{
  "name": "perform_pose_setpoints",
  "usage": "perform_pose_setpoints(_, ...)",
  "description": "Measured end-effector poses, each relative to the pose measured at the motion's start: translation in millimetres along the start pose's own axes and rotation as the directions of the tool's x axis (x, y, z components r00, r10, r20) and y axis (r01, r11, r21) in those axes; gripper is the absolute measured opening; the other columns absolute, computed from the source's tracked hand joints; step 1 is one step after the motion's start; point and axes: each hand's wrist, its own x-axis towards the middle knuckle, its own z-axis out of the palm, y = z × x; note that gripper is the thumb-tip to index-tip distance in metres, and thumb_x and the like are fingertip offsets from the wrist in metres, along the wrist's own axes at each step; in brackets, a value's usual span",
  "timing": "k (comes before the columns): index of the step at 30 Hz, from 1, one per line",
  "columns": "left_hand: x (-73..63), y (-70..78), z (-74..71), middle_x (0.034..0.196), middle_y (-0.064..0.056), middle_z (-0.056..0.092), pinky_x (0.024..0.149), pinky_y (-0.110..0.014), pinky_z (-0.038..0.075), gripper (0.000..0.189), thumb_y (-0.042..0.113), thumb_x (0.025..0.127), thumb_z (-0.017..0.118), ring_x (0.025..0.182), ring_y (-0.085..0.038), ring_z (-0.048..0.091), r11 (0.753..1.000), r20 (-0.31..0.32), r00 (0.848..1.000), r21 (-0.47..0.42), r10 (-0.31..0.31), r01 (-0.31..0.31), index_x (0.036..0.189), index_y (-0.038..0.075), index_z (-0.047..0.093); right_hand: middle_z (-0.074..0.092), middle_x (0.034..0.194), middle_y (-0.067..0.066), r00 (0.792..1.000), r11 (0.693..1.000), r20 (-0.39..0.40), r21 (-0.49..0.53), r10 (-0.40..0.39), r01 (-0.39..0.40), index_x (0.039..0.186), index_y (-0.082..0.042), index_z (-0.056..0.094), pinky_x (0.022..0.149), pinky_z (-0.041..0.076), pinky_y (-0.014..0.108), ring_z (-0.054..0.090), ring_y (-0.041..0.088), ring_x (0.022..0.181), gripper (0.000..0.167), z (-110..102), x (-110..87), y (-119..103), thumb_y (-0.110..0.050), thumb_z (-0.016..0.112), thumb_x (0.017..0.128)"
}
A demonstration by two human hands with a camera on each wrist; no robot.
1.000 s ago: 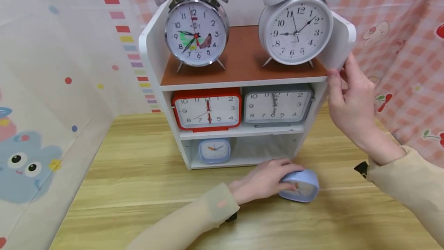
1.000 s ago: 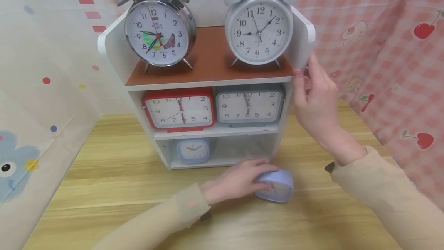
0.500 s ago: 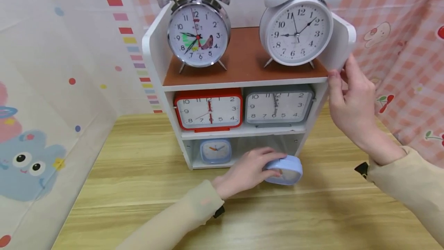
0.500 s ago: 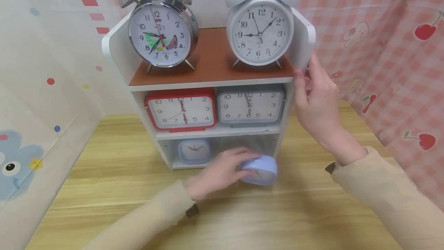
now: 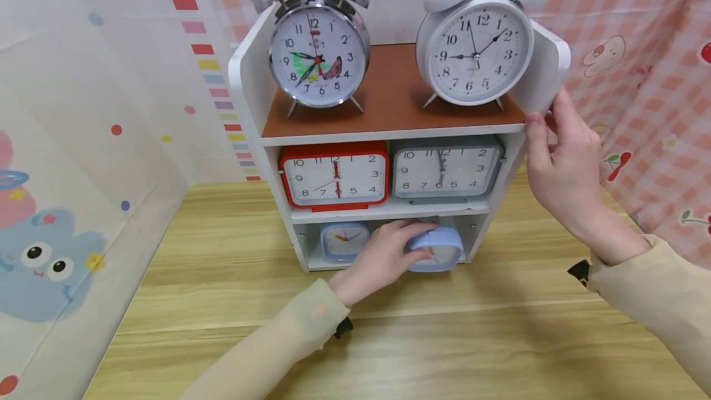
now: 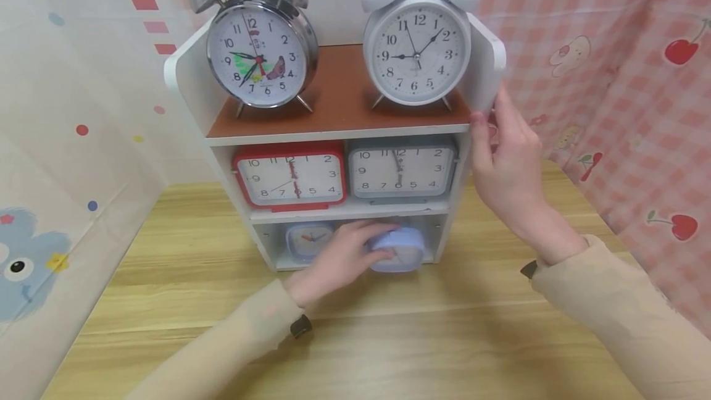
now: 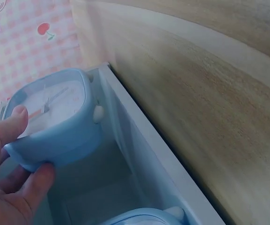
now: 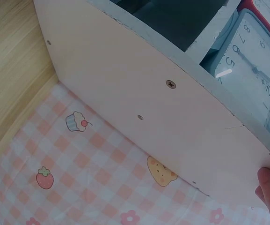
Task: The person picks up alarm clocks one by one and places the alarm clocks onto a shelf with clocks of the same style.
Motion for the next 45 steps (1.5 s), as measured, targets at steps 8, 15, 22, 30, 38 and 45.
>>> perform_pose_setpoints(8,5.4,-6.5,3.9,0.135,-0.006,0.073,0.087,-0.029,0.06,0.049,0.027,0.099,0.074,0.097,-0.014,0.07,0.998,-0.031,0.998,-0.024,-0.06,0.059,0.145,0.016,0.064,0.067,0.145,0.016,1.0,1.0,-0.008,-0.004,0.002,-0.002,0.148,-0.005,0.057,0.092,0.045,-0.002,0.067,0.036,0.131,0.041,-0.7,-1.4,-0.1,-0.019,0.052,0.109)
perform_pose_setpoints(15,8.5,-11.2,4.3,0.153,-0.003,0.061,0.113,-0.04,0.054,0.053,0.024,0.099,0.073,0.135,-0.021,0.064,0.996,-0.036,0.996,-0.023,-0.086,0.085,0.149,0.021,0.059,0.066,0.146,0.016,1.0,1.0,-0.001,-0.004,-0.004,0.004,0.149,-0.006,0.056,0.101,0.049,0.006,0.066,0.034,0.133,0.041,0.0,-1.5,0.4,-0.019,0.052,0.11)
perform_pose_setpoints(22,8.7,-13.9,6.1,0.16,-0.005,0.055,0.121,-0.043,0.048,0.054,0.025,0.1,0.072,0.147,-0.026,0.054,0.993,-0.035,0.993,-0.038,-0.114,0.112,0.151,0.018,0.058,0.066,0.146,0.016,1.0,1.0,0.0,-0.001,-0.01,0.01,0.149,-0.006,0.056,0.1,0.048,0.006,0.066,0.034,0.133,0.042,0.3,-0.5,0.0,-0.019,0.052,0.11)
perform_pose_setpoints(30,9.9,-12.4,5.4,0.16,-0.006,0.054,0.11,-0.038,0.057,0.052,0.027,0.103,0.068,0.136,-0.022,0.064,0.994,-0.016,0.998,0.085,-0.064,0.065,0.153,0.018,0.055,0.066,0.146,0.016,1.0,1.0,-0.002,0.001,-0.01,0.01,0.149,-0.006,0.056,0.1,0.049,0.006,0.067,0.035,0.132,0.042,0.2,-0.2,-0.6,-0.018,0.052,0.109)
perform_pose_setpoints(38,13.8,-13.4,7.7,0.142,-0.005,0.067,0.094,-0.031,0.062,0.046,0.029,0.103,0.067,0.11,-0.015,0.075,0.976,-0.021,0.999,0.217,-0.024,0.028,0.148,0.018,0.059,0.067,0.146,0.016,1.0,1.0,-0.002,-0.002,-0.006,0.006,0.149,-0.007,0.056,0.099,0.048,0.004,0.067,0.035,0.132,0.042,0.3,-0.9,0.4,-0.018,0.052,0.109)
perform_pose_setpoints(45,15.5,-13.4,8.6,0.126,-0.006,0.073,0.092,-0.031,0.063,0.038,0.029,0.104,0.065,0.106,-0.016,0.077,0.975,-0.014,1.0,0.221,-0.028,0.03,0.141,0.018,0.062,0.067,0.145,0.017,1.0,1.0,-0.005,-0.001,-0.006,0.006,0.149,-0.007,0.056,0.101,0.048,0.005,0.067,0.035,0.131,0.042,0.5,-0.9,0.7,-0.018,0.052,0.109)
